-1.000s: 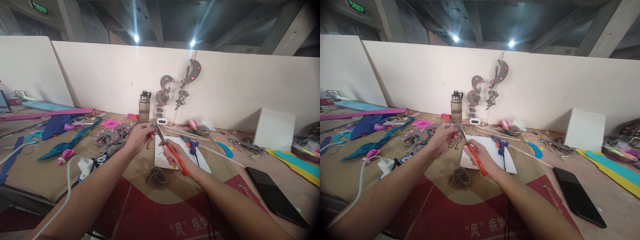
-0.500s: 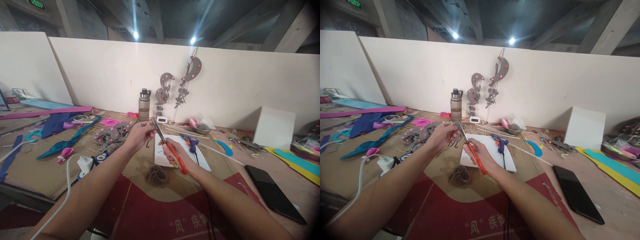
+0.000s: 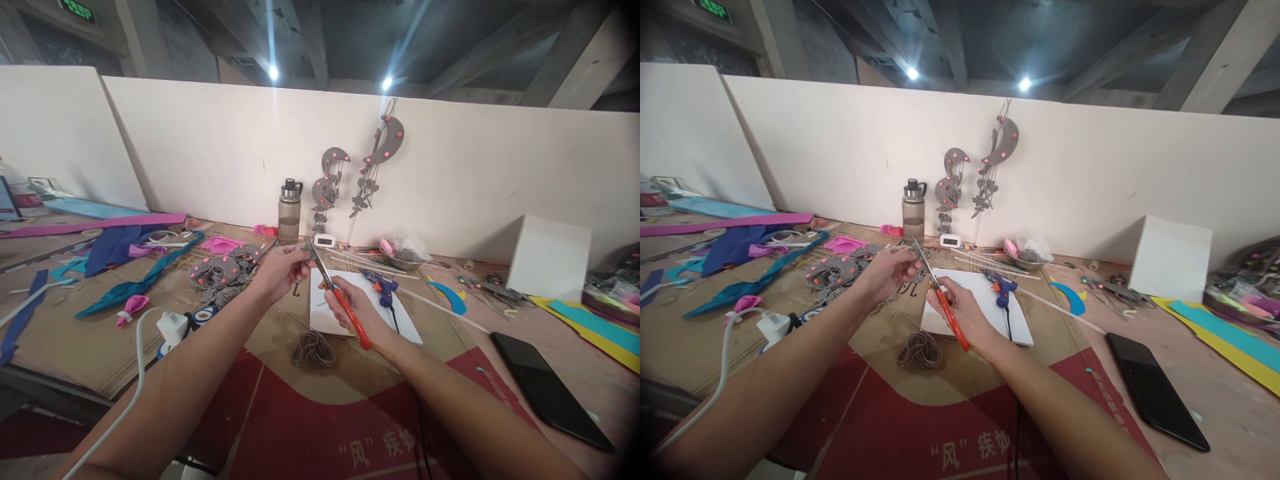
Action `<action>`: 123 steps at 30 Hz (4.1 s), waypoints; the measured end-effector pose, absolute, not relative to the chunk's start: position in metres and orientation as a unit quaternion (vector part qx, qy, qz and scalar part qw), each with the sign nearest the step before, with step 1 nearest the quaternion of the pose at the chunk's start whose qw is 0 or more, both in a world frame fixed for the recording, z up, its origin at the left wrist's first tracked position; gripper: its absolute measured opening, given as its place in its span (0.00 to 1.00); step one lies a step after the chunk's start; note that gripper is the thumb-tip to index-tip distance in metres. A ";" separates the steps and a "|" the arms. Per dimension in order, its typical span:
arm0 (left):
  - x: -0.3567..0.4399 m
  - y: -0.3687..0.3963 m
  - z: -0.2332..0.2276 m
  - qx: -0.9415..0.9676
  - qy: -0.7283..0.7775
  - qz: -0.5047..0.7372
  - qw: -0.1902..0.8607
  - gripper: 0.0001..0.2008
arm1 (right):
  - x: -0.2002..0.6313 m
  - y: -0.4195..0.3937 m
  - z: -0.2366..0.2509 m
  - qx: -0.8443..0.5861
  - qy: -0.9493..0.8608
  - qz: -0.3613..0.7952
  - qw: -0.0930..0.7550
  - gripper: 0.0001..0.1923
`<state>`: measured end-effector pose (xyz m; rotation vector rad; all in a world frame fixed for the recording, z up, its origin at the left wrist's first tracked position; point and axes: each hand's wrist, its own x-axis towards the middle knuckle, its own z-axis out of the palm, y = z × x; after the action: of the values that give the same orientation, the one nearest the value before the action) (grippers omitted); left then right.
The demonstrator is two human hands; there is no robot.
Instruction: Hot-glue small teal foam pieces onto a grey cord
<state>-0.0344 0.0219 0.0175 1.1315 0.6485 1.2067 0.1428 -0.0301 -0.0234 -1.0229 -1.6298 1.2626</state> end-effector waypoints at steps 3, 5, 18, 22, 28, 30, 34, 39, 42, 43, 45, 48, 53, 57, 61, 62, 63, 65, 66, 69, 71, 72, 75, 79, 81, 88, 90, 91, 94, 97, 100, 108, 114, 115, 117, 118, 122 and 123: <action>-0.034 0.021 0.016 0.492 0.281 0.513 0.645 0.09 | 0.142 -0.028 -0.026 -0.392 -0.653 0.470 0.446 0.16; -0.033 0.021 0.015 0.495 0.275 0.511 0.647 0.09 | 0.141 -0.025 -0.028 -0.384 -0.632 0.474 0.478 0.16; -0.033 0.022 0.013 0.505 0.268 0.546 0.612 0.10 | 0.141 -0.025 -0.025 -0.366 -0.658 0.474 0.457 0.16; -0.034 0.022 0.015 0.508 0.278 0.547 0.604 0.10 | 0.142 -0.027 -0.024 -0.353 -0.661 0.517 0.413 0.16; -0.036 0.022 0.018 0.515 0.296 0.537 0.600 0.12 | 0.143 -0.026 -0.023 -0.350 -0.650 0.555 0.383 0.17; -0.036 0.022 0.018 0.517 0.299 0.536 0.597 0.12 | 0.143 -0.026 -0.023 -0.353 -0.649 0.557 0.380 0.18; -0.036 0.022 0.019 0.526 0.301 0.529 0.594 0.12 | 0.142 -0.028 -0.019 -0.359 -0.636 0.574 0.371 0.19; -0.038 0.023 0.019 0.530 0.304 0.524 0.593 0.10 | 0.139 -0.034 -0.010 -0.374 -0.601 0.602 0.370 0.21; -0.038 0.023 0.019 0.531 0.303 0.523 0.594 0.10 | 0.139 -0.036 -0.007 -0.375 -0.595 0.605 0.374 0.21; -0.038 0.023 0.019 0.531 0.303 0.522 0.595 0.10 | 0.139 -0.037 -0.007 -0.374 -0.593 0.606 0.376 0.20; -0.038 0.023 0.019 0.532 0.302 0.521 0.595 0.10 | 0.139 -0.037 -0.007 -0.371 -0.589 0.610 0.378 0.19; -0.037 0.022 0.020 0.531 0.305 0.521 0.596 0.10 | 0.139 -0.037 -0.008 -0.369 -0.582 0.617 0.380 0.19; -0.037 0.020 0.023 0.521 0.314 0.514 0.604 0.10 | 0.138 -0.039 -0.008 -0.372 -0.575 0.620 0.384 0.19; -0.037 0.019 0.024 0.519 0.308 0.511 0.612 0.10 | 0.139 -0.039 -0.008 -0.379 -0.578 0.615 0.380 0.19; -0.038 0.020 0.024 0.524 0.302 0.510 0.611 0.08 | 0.140 -0.036 -0.010 -0.381 -0.600 0.597 0.373 0.19; -0.038 0.021 0.023 0.526 0.301 0.510 0.611 0.07 | 0.141 -0.035 -0.011 -0.382 -0.606 0.591 0.371 0.18; -0.038 0.021 0.023 0.525 0.301 0.510 0.611 0.07 | 0.142 -0.034 -0.012 -0.383 -0.610 0.588 0.369 0.18; -0.038 0.021 0.023 0.524 0.302 0.509 0.613 0.07 | 0.143 -0.032 -0.014 -0.380 -0.614 0.587 0.366 0.17; -0.038 0.021 0.023 0.523 0.302 0.508 0.614 0.07 | 0.143 -0.032 -0.015 -0.379 -0.615 0.587 0.366 0.16; -0.038 0.021 0.023 0.522 0.301 0.505 0.618 0.07 | 0.144 -0.032 -0.017 -0.380 -0.621 0.577 0.370 0.16; -0.038 0.021 0.023 0.521 0.299 0.505 0.620 0.07 | 0.144 -0.032 -0.017 -0.389 -0.624 0.568 0.371 0.16; -0.038 0.020 0.023 0.521 0.298 0.505 0.621 0.07 | 0.145 -0.032 -0.017 -0.393 -0.624 0.565 0.370 0.16; -0.038 0.020 0.023 0.519 0.294 0.505 0.624 0.09 | 0.145 -0.030 -0.018 -0.399 -0.624 0.562 0.369 0.16; -0.039 0.020 0.024 0.514 0.302 0.530 0.603 0.12 | 0.144 -0.028 -0.019 -0.401 -0.618 0.567 0.367 0.16; -0.039 0.021 0.023 0.516 0.300 0.540 0.593 0.13 | 0.143 -0.029 -0.020 -0.403 -0.609 0.572 0.373 0.17; -0.039 0.023 0.019 0.537 0.265 0.529 0.601 0.13 | 0.140 -0.034 -0.019 -0.382 -0.588 0.585 0.408 0.20; -0.038 0.023 0.017 0.542 0.261 0.524 0.603 0.13 | 0.139 -0.035 -0.018 -0.382 -0.584 0.585 0.413 0.21; -0.038 0.023 0.017 0.544 0.261 0.522 0.603 0.13 | 0.139 -0.036 -0.018 -0.381 -0.584 0.585 0.415 0.21; -0.038 0.023 0.016 0.540 0.261 0.522 0.606 0.13 | 0.139 -0.036 -0.019 -0.374 -0.583 0.586 0.421 0.21; -0.037 0.023 0.015 0.538 0.267 0.518 0.609 0.13 | 0.139 -0.036 -0.020 -0.373 -0.581 0.583 0.428 0.22; -0.035 0.022 0.013 0.545 0.274 0.507 0.610 0.12 | 0.139 -0.036 -0.021 -0.375 -0.579 0.582 0.431 0.22; -0.032 0.021 0.015 0.530 0.272 0.540 0.595 0.13 | 0.137 -0.036 -0.019 -0.381 -0.585 0.553 0.455 0.22; -0.034 0.019 0.020 0.519 0.289 0.563 0.575 0.13 | 0.141 -0.027 -0.026 -0.371 -0.630 0.508 0.456 0.21; -0.034 0.019 0.020 0.521 0.288 0.563 0.573 0.12 | 0.141 -0.026 -0.027 -0.369 -0.635 0.509 0.449 0.21; -0.034 0.020 0.019 0.524 0.287 0.561 0.572 0.11 | 0.142 -0.025 -0.028 -0.363 -0.642 0.520 0.431 0.20; -0.034 0.020 0.019 0.526 0.289 0.561 0.570 0.11 | 0.142 -0.026 -0.027 -0.359 -0.643 0.529 0.422 0.20; -0.034 0.019 0.019 0.539 0.296 0.556 0.559 0.11 | 0.140 -0.030 -0.021 -0.351 -0.634 0.559 0.403 0.21; -0.034 0.019 0.019 0.543 0.298 0.552 0.558 0.10 | 0.140 -0.031 -0.020 -0.353 -0.632 0.561 0.401 0.21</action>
<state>-0.0343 0.0190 0.0191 1.2801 0.7041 1.3022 0.1396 -0.0310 -0.0196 -0.8935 -1.5977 1.4191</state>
